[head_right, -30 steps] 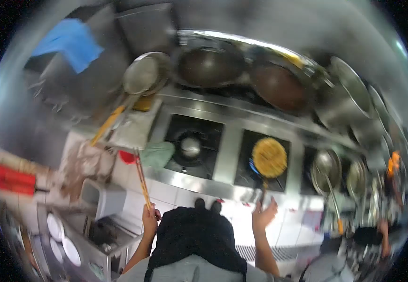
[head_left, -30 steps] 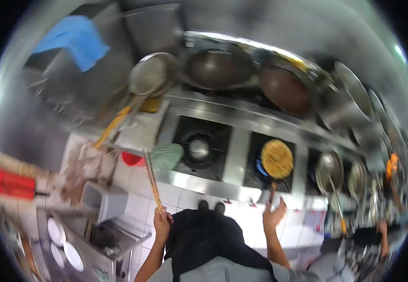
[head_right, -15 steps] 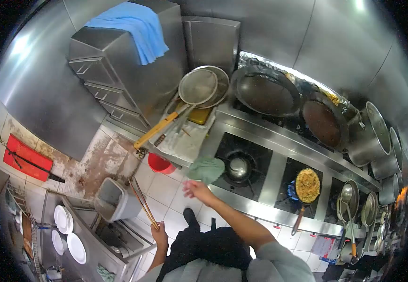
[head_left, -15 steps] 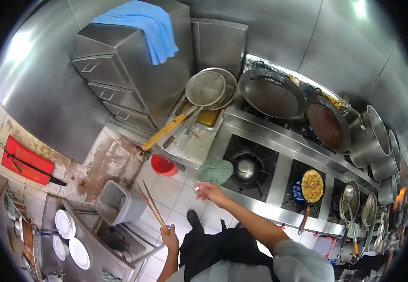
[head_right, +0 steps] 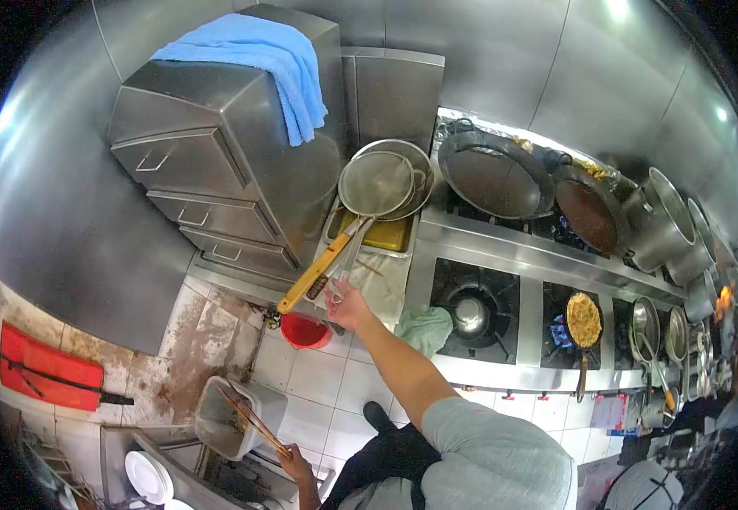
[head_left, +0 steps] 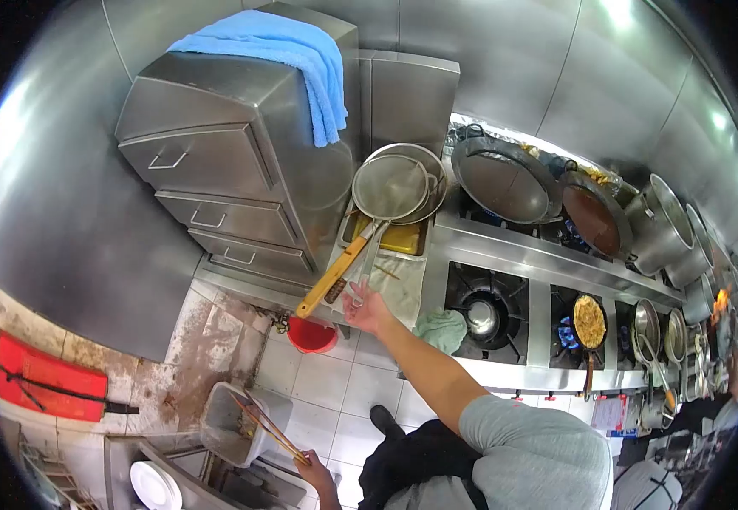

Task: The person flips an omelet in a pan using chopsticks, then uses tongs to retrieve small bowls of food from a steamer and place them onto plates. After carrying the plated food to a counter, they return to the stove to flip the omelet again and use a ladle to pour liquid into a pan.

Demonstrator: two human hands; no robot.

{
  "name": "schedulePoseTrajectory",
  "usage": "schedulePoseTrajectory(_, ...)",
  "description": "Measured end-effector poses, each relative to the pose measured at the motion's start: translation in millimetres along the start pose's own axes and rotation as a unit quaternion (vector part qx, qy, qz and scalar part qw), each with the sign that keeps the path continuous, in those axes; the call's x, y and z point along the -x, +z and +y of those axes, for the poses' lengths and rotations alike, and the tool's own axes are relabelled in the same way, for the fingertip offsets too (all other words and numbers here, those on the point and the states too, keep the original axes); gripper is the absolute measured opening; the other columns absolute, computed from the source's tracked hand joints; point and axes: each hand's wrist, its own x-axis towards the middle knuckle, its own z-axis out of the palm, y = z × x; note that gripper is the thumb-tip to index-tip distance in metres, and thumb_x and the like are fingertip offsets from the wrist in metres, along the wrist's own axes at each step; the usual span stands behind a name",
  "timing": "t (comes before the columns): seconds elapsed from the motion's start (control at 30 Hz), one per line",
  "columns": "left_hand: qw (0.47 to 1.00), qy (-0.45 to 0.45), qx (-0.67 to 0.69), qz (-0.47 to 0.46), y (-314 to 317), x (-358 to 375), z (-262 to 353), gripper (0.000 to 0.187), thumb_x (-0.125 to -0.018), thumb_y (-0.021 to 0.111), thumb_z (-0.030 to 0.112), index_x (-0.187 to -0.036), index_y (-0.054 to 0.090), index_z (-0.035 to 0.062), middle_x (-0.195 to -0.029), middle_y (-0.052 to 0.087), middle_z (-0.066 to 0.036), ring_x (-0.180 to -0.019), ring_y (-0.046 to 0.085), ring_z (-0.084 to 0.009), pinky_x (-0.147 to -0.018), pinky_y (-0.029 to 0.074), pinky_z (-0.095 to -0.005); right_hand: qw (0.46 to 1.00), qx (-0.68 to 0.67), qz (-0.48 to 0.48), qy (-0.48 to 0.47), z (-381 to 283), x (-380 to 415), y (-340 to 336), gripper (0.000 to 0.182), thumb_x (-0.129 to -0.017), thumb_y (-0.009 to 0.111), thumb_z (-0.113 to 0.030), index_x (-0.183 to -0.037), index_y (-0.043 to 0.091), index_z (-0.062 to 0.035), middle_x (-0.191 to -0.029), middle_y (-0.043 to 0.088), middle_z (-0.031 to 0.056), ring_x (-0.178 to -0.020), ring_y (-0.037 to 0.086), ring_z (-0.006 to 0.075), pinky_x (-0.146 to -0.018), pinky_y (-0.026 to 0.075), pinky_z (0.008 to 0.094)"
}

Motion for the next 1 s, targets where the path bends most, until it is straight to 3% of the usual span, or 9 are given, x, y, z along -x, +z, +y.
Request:
schedulePoseTrajectory(0.07,1.0,-0.013,0.009,-0.001,-1.1,-1.4,5.5,0.015,-0.086,0.055,0.013,-0.088,0.041,0.0075,-0.068,0.039,-0.001,-0.046,0.034,-0.0087,-0.036,0.028,-0.0263,0.999,0.011,0.048,-0.005,2.7,-7.1,15.5,0.044,-0.082,0.055,-0.058,-0.113,0.047,-0.0269,-0.108,0.049,0.0049,-0.086,0.05,0.0225,-0.075,0.04,0.0393)
schedulePoseTrajectory(0.13,0.993,-0.095,-0.069,-0.029,-0.4,-5.2,32.8,0.013,-0.085,0.056,0.009,-0.088,0.046,0.002,-0.079,0.046,-0.007,-0.071,0.045,-0.0183,-0.067,0.04,-0.0327,0.995,0.023,0.092,-0.008,7.6,-1.8,42.7,0.044,-0.081,0.056,-0.059,-0.108,0.05,-0.026,-0.106,0.05,0.0039,-0.085,0.049,0.0221,-0.072,0.038,0.0384)
schedulePoseTrajectory(0.33,0.994,-0.086,-0.015,-0.072,16.0,-24.3,39.4,0.013,-0.084,0.056,0.009,-0.087,0.046,0.002,-0.079,0.046,-0.007,-0.071,0.045,-0.0193,-0.068,0.04,-0.0337,0.986,0.043,0.13,-0.093,9.5,-31.9,33.5,0.03,-0.085,0.06,-0.038,-0.091,0.053,-0.0096,-0.074,0.052,0.0068,-0.064,0.053,0.0196,-0.056,0.043,0.0353)
schedulePoseTrajectory(0.4,0.991,-0.082,-0.048,-0.089,17.5,-26.3,38.3,0.012,-0.083,0.056,0.008,-0.087,0.046,0.0019,-0.079,0.047,-0.008,-0.071,0.046,-0.0203,-0.068,0.04,-0.0346,0.834,0.269,0.367,-0.311,9.2,-27.5,26.8,0.023,-0.084,0.057,-0.026,-0.082,0.053,-0.0036,-0.059,0.051,0.0057,-0.048,0.051,0.0194,-0.042,0.041,0.0366)
schedulePoseTrajectory(0.57,0.984,-0.089,-0.129,-0.087,4.4,-23.2,-31.8,0.013,-0.083,0.056,0.01,-0.089,0.048,0.0018,-0.078,0.049,-0.01,-0.071,0.048,-0.0218,-0.066,0.041,-0.0337,0.698,0.436,0.455,-0.339,-35.6,18.2,12.8,0.023,-0.08,0.055,-0.02,-0.081,0.055,0.0033,-0.06,0.058,0.0116,-0.044,0.055,0.0217,-0.043,0.045,0.0377)
schedulePoseTrajectory(0.63,0.969,-0.073,-0.214,-0.103,-2.4,-31.2,-41.6,0.012,-0.084,0.056,0.009,-0.091,0.05,0.0017,-0.077,0.049,-0.01,-0.069,0.047,-0.02,-0.063,0.04,-0.0311,0.532,0.574,0.459,-0.421,-59.6,36.4,0.3,0.025,-0.08,0.056,-0.02,-0.08,0.054,0.0045,-0.059,0.058,0.0138,-0.044,0.056,0.0232,-0.045,0.046,0.0366)
schedulePoseTrajectory(0.67,0.966,-0.048,-0.219,-0.131,-5.4,-25.9,-46.8,0.012,-0.084,0.056,0.01,-0.091,0.05,0.002,-0.077,0.049,-0.01,-0.068,0.047,-0.0197,-0.062,0.04,-0.0311,0.528,0.565,0.471,-0.423,-72.9,42.3,-5.6,0.025,-0.08,0.056,-0.02,-0.08,0.054,0.0045,-0.059,0.058,0.0138,-0.044,0.056,0.0232,-0.045,0.046,0.0366)
schedulePoseTrajectory(0.9,0.906,0.142,-0.239,-0.319,-1.0,-71.9,-54.9,0.013,-0.084,0.055,0.014,-0.092,0.052,0.004,-0.071,0.049,-0.008,-0.061,0.047,-0.0175,-0.054,0.041,-0.0309,0.84,0.335,0.245,-0.348,-151.8,151.6,68.4,0.014,-0.083,0.06,-0.013,-0.078,0.053,-0.0013,-0.061,0.049,0.0023,-0.046,0.044,0.0094,-0.037,0.034,0.0253)
schedulePoseTrajectory(1.0,0.87,0.21,-0.243,-0.374,4.0,-95.5,-68.2,0.013,-0.085,0.054,0.016,-0.092,0.053,0.0049,-0.069,0.049,-0.006,-0.058,0.047,-0.0165,-0.051,0.042,-0.0309,0.893,0.234,0.173,-0.343,-167.3,205.0,93.7,0.013,-0.085,0.059,-0.012,-0.076,0.052,-0.0048,-0.063,0.046,-0.0005,-0.045,0.036,0.0065,-0.036,0.029,0.0223)
